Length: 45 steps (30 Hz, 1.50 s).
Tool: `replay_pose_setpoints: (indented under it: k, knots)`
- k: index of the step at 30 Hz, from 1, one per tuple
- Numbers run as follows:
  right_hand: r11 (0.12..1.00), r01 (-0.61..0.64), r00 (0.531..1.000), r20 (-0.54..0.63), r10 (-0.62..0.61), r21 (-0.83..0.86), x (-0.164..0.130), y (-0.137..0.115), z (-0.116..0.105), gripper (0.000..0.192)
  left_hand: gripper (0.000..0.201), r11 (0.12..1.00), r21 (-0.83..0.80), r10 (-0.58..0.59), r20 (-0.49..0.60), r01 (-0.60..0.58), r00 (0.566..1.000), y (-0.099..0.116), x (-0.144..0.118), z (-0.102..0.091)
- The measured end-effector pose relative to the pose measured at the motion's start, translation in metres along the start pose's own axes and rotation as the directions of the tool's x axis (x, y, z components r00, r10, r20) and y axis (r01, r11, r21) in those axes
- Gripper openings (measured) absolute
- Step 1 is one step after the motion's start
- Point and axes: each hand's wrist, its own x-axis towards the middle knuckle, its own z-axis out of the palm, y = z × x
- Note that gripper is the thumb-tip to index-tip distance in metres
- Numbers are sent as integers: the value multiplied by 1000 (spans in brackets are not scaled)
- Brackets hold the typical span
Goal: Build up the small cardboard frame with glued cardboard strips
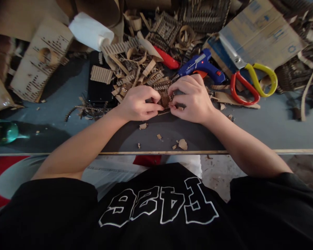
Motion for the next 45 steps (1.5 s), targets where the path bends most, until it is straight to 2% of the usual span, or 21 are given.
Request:
replay_pose_setpoints:
  k: [3, 8, 13, 17, 25, 32, 35, 39, 45]
  knots:
    - [1000, 24, 998, -52, -24, 2, 0, 1, 2, 16, 21, 999, 23, 29, -33, -28, 999, 1, 2, 1]
    - [998, 11, 999, -32, -9, 61, 0, 0, 3, 14, 18, 999, 42, 15, -63, -12, 998, 1, 2, 2]
    - [990, -120, 989, 90, 114, 69, 0, -2, -2, 20, 15, 999, 36, 28, -84, -25, 996, 0, 2, 0]
    - [980, -188, 973, 147, 179, 56, 1, -2, -3, 19, 15, 999, 40, 14, -48, -12, 999, 0, 1, 0]
    - [988, -126, 988, 101, 116, 92, 0, -1, 2, 11, 17, 999, 9, -35, 22, 35, 999, -2, -3, 0]
    - [989, -92, 995, 55, 86, 115, -1, 1, 6, 13, 22, 995, -31, -97, 73, 99, 993, -2, -3, 0]
    - [988, -140, 982, 136, 131, 58, 1, -1, 0, 18, 21, 990, -57, -121, 93, 126, 988, -1, -2, 0]
    - [974, -224, 941, 260, 215, 8, 5, -4, -11, 22, 19, 978, -104, -164, 139, 179, 977, -1, 0, -1]
    - [992, -114, 952, 280, 125, -54, 7, -1, -16, 29, 17, 960, -172, -188, 185, 220, 965, -2, 2, -1]
